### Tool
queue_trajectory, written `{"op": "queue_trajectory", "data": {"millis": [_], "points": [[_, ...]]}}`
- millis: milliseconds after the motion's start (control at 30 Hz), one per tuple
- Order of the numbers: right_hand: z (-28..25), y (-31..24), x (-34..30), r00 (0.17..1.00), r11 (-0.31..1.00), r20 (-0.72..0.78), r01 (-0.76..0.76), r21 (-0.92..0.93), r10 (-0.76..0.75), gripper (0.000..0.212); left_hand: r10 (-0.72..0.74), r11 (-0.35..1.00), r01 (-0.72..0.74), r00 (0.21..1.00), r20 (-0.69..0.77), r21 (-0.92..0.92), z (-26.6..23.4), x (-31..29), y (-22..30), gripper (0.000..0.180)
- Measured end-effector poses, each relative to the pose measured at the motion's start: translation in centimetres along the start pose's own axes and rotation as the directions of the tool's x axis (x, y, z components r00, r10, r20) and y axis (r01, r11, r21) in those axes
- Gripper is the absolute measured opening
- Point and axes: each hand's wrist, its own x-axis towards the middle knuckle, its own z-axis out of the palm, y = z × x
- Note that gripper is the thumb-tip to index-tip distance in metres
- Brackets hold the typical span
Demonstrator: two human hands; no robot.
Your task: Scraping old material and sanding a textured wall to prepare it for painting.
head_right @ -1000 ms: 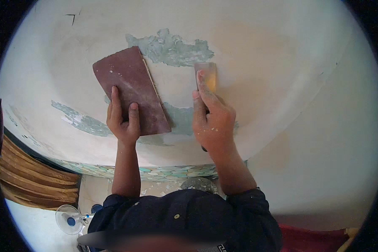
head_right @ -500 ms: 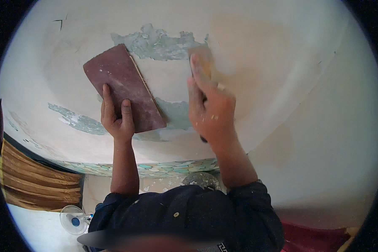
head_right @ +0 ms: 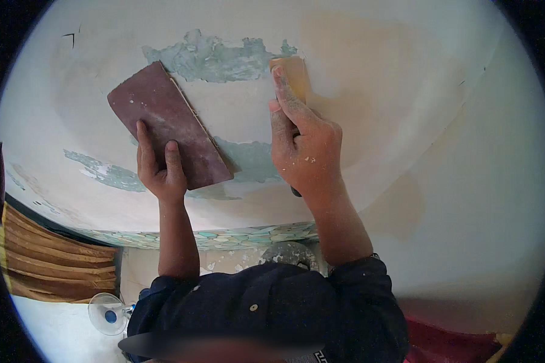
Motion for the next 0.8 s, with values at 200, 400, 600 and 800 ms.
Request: {"op": "queue_trajectory", "data": {"millis": [200,400,600,800], "points": [[-0.3,2.5,-2.6,0.997,0.998,0.052,0.051,-0.029,-0.049,0.039,-0.052,0.996,0.052,0.999,0.007,-0.070,0.2,-0.6,0.2,0.059],[-1.0,0.7,2.0,0.995,0.992,-0.022,0.093,-0.087,-0.095,0.041,0.010,0.998,-0.008,0.999,0.043,-0.059,1.3,0.6,2.1,0.058],[-1.1,1.6,-2.4,0.995,0.999,0.095,-0.001,-0.037,0.005,0.040,0.085,0.996,-0.085,0.996,-0.011,-0.006,2.3,0.3,0.8,0.059],[-1.4,0.1,2.7,0.995,0.987,-0.003,0.103,-0.123,-0.104,0.042,0.038,0.999,-0.038,0.999,-0.006,-0.006,2.0,0.1,1.3,0.058]]}}
